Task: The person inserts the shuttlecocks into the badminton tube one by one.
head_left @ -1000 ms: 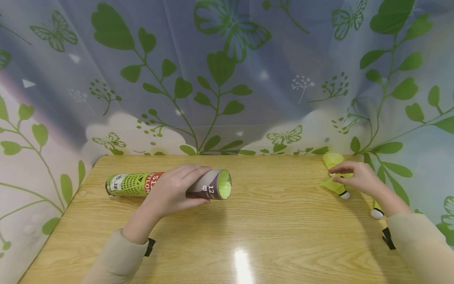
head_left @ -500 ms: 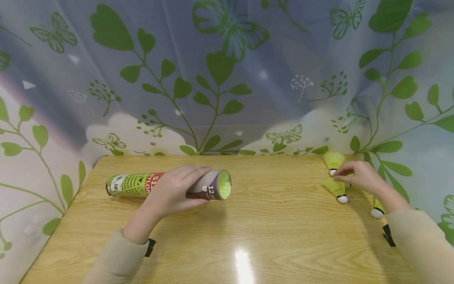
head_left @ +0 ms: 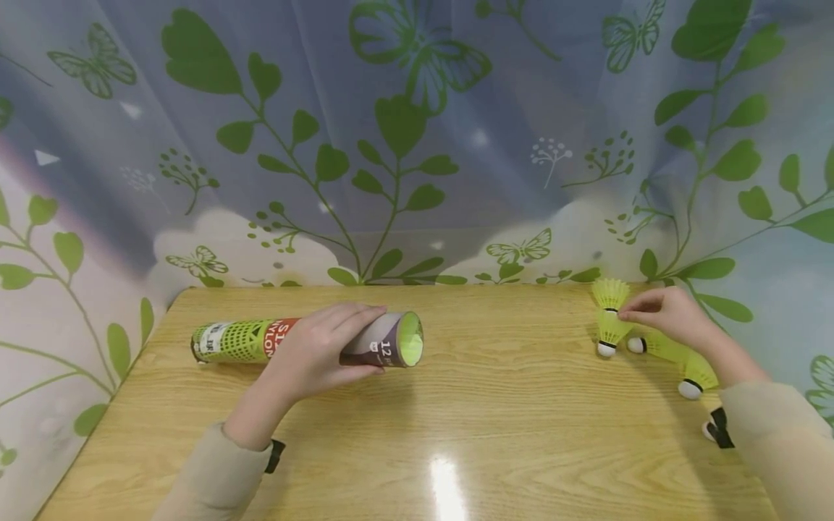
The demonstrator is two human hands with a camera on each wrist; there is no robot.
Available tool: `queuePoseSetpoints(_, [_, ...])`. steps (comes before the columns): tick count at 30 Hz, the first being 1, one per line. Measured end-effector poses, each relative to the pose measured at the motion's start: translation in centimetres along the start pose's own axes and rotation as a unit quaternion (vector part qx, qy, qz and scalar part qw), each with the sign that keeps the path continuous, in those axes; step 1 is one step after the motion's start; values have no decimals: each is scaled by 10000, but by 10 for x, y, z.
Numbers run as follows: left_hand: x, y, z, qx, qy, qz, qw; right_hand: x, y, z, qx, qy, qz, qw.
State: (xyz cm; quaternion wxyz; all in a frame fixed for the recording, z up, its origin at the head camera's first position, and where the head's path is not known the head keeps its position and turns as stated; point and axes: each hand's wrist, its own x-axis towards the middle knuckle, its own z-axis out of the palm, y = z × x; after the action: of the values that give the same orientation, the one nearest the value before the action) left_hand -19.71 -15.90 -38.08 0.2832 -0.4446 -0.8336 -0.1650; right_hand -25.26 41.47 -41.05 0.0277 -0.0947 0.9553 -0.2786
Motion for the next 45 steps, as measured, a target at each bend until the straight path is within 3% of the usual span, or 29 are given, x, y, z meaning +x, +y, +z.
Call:
queuePoseSetpoints(11, [1, -1, 0, 7, 67, 34, 10000, 4, -19, -2, -224, 138, 13, 9997])
queuePoseSetpoints(21, [1, 0, -3, 33, 31, 0, 10000, 10, -45, 11, 248, 327, 13, 9992])
queuePoseSetpoints(28, [1, 0, -3, 44, 24, 10, 10000, 11, -67, 23, 598, 669, -344, 9954])
queuePoseSetpoints(45, [2, -1, -1, 61, 105, 9, 9999, 12, -128, 47, 1251, 1059, -815, 9831])
